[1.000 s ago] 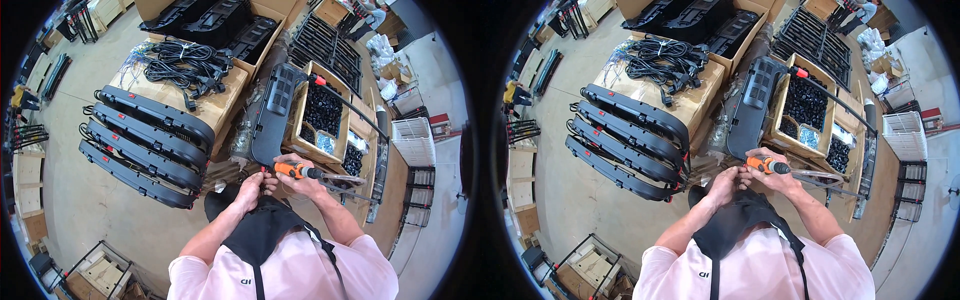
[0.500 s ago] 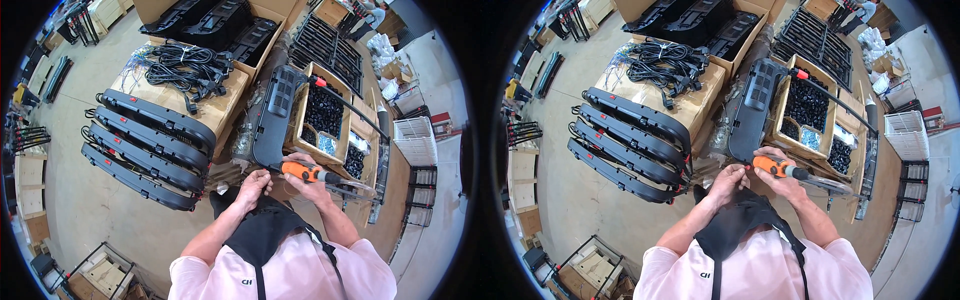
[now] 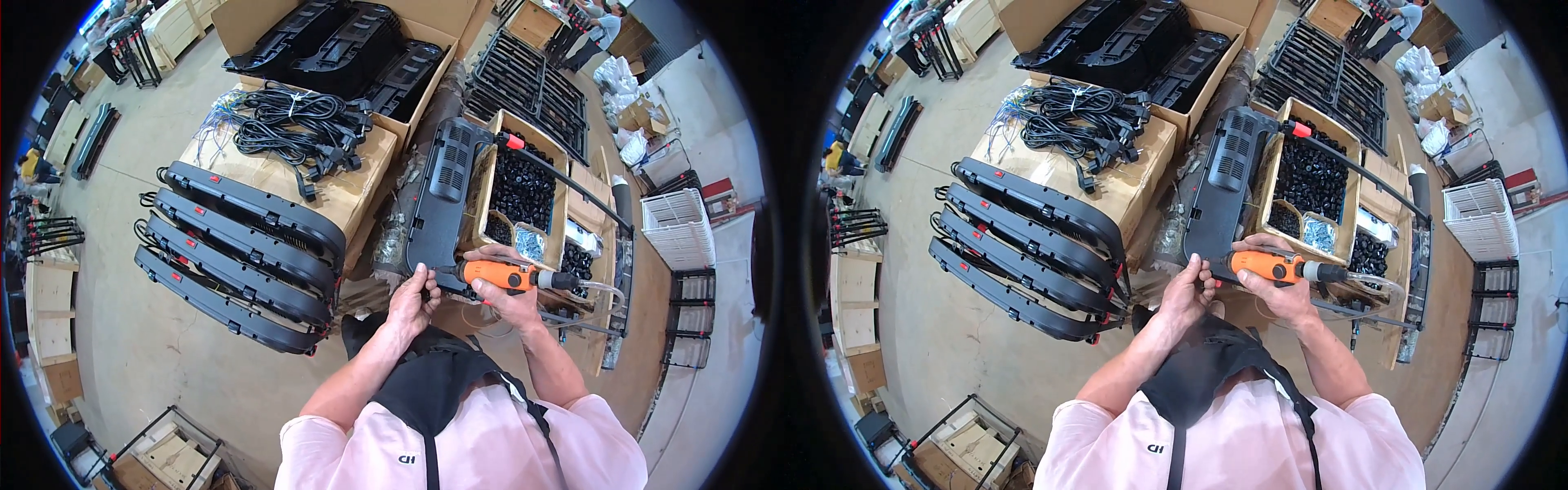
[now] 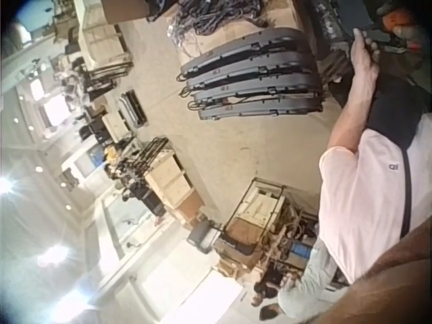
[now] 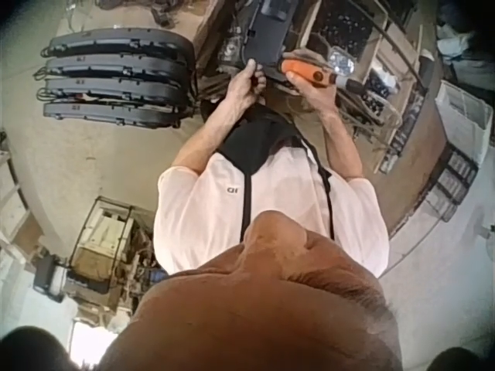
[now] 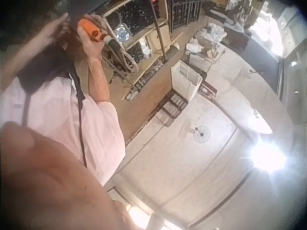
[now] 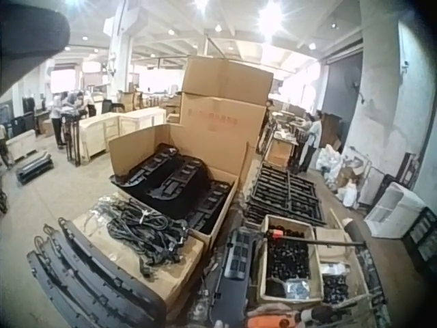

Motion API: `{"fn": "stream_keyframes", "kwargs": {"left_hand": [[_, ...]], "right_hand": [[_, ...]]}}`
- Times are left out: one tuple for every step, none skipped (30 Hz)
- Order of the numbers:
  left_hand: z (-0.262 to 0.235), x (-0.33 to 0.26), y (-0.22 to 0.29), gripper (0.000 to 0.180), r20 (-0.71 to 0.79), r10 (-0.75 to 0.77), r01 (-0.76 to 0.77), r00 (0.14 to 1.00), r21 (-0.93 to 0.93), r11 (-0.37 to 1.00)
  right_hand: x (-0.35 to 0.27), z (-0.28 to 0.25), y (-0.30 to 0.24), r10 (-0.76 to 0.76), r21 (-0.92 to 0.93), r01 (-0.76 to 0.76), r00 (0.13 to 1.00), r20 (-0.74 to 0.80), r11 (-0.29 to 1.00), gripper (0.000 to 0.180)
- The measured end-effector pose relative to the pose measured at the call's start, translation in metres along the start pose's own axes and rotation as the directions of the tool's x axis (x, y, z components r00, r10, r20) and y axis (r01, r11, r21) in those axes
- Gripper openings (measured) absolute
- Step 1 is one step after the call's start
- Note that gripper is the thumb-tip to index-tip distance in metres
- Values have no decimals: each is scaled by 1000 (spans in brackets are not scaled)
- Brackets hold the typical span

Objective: Assemble a leaf blower by connecting parts and securing them with screws using a power drill.

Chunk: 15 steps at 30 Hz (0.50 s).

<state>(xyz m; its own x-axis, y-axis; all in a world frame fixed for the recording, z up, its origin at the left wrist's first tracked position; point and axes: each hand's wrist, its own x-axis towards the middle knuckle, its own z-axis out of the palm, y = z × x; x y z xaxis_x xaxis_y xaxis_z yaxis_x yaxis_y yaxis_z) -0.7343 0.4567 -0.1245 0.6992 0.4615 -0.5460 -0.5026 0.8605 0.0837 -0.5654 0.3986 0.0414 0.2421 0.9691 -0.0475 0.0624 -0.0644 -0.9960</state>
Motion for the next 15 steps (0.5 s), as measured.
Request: {"fn": "stream_keyframes", "kwargs": {"left_hand": [[1, 3, 0, 27, -47, 20, -20, 999, -10, 1000], [4, 6, 1, 27, -95, 38, -40, 995, -18, 999], [5, 9, 2, 27, -94, 38, -40, 995, -19, 999], [6, 11, 3, 27, -78, 43, -48, 996, -57, 997], [11, 10, 4, 27, -60, 54, -60, 997, -94, 994], [15, 9, 5, 27, -57, 58, -64, 997, -96, 993], [19, 8, 5, 26, -60, 61, -67, 996, -98, 993], [21, 7, 6, 24, -65, 61, -67, 996, -101, 993], [19, 10, 6, 24, -65, 63, -69, 996, -105, 992], [17, 14, 7, 24, -29, 50, -54, 998, -138, 989], [18, 15, 8, 23, 8, 37, -35, 999, -171, 985], [18, 15, 8, 23, 8, 37, -35, 999, -174, 984], [18, 15, 9, 23, 15, 29, -26, 999, -175, 984], [18, 14, 9, 23, 23, 19, -15, 1000, -177, 984], [17, 14, 9, 23, 24, 20, -15, 1000, -179, 984]], "right_hand": [[1, 0, 0, -1, -21, 2, 1000, 14, 1000, 55], [2, 0, 1, -1, -23, 2, 1000, 14, 1000, 55], [4, -1, 4, -9, -42, 11, 999, 31, 999, 54], [5, -1, 6, -16, -61, 19, 999, 49, 998, 54], [6, 0, 5, -20, -62, 23, 998, 52, 998, 54], [7, 1, 5, -2, -54, 5, 999, 54, 999, 54], [8, 2, 4, 15, -46, -13, 998, 56, 999, 53], [10, 4, 4, 17, -47, -14, 998, 60, 999, 53], [11, 6, 5, 16, -43, -15, 999, 41, 999, 53], [13, 7, 5, 15, -39, -15, 1000, 22, 999, 52], [14, 7, 5, 18, -41, -17, 1000, 24, 999, 52], [15, 6, 5, 6, -59, -4, 1000, 30, 998, 52], [16, 6, 5, -6, -78, 8, 999, 36, 997, 52], [16, 6, 4, -5, -80, 8, 999, 37, 997, 52], [16, 7, 2, 4, -91, -1, 999, 39, 996, 52]]}}
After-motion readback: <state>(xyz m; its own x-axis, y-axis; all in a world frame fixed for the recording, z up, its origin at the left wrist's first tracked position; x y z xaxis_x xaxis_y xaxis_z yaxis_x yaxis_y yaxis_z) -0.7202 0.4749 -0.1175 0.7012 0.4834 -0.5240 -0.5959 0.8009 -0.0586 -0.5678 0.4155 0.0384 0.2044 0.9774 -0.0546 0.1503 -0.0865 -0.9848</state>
